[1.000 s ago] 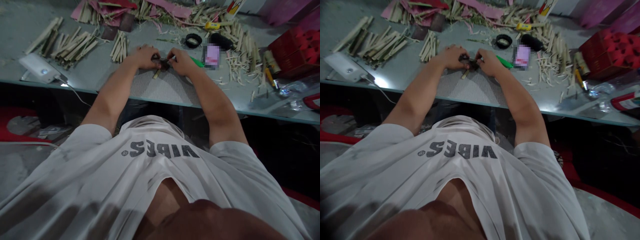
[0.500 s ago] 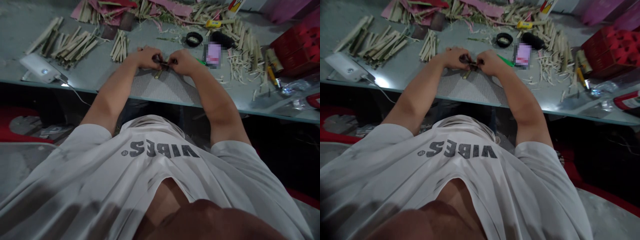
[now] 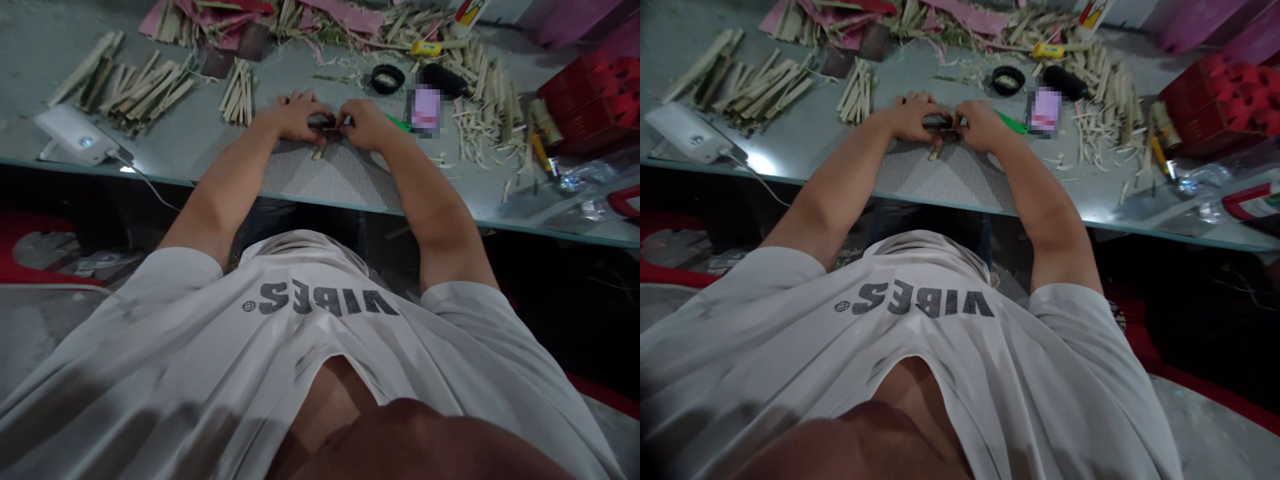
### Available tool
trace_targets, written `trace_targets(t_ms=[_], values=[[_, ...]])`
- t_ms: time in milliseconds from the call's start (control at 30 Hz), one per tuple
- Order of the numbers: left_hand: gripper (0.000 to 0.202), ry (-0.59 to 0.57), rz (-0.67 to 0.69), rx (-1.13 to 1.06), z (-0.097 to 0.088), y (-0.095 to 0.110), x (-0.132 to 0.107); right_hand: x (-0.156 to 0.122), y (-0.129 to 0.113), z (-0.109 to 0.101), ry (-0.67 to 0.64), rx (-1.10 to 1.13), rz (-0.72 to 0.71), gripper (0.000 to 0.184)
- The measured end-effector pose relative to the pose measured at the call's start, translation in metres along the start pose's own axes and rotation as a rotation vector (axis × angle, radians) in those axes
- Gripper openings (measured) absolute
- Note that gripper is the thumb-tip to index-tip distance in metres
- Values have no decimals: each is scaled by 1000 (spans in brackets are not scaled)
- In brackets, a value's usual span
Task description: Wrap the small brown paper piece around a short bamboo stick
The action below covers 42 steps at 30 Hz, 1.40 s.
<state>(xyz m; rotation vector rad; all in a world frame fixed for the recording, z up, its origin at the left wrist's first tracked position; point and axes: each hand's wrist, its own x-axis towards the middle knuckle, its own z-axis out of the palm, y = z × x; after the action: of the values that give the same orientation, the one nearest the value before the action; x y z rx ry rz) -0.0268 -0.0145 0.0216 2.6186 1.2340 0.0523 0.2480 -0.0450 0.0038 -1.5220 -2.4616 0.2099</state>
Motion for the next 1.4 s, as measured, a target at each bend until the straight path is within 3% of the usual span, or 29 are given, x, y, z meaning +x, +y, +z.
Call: trace_targets(t_ms=[400, 633, 800, 1033, 1267, 1400], values=[[93, -22, 6, 42, 5, 12, 7, -1, 5, -4, -19, -41, -47, 33], [106, -16, -43, 36, 2, 4, 8, -9, 11, -10, 18, -12, -12, 30], [91, 10, 10, 3, -3, -1, -1, -9, 7, -6, 19, 8, -37, 34], [88, 61, 32, -37, -4, 2, -4, -6, -1, -1, 18, 50, -26, 36], [63, 68, -19, -38, -4, 2, -3, -5, -9, 1, 23, 182, -1, 68], [65, 55, -16, -30, -5, 2, -3, -5, -9, 0, 25, 228, 3, 69]])
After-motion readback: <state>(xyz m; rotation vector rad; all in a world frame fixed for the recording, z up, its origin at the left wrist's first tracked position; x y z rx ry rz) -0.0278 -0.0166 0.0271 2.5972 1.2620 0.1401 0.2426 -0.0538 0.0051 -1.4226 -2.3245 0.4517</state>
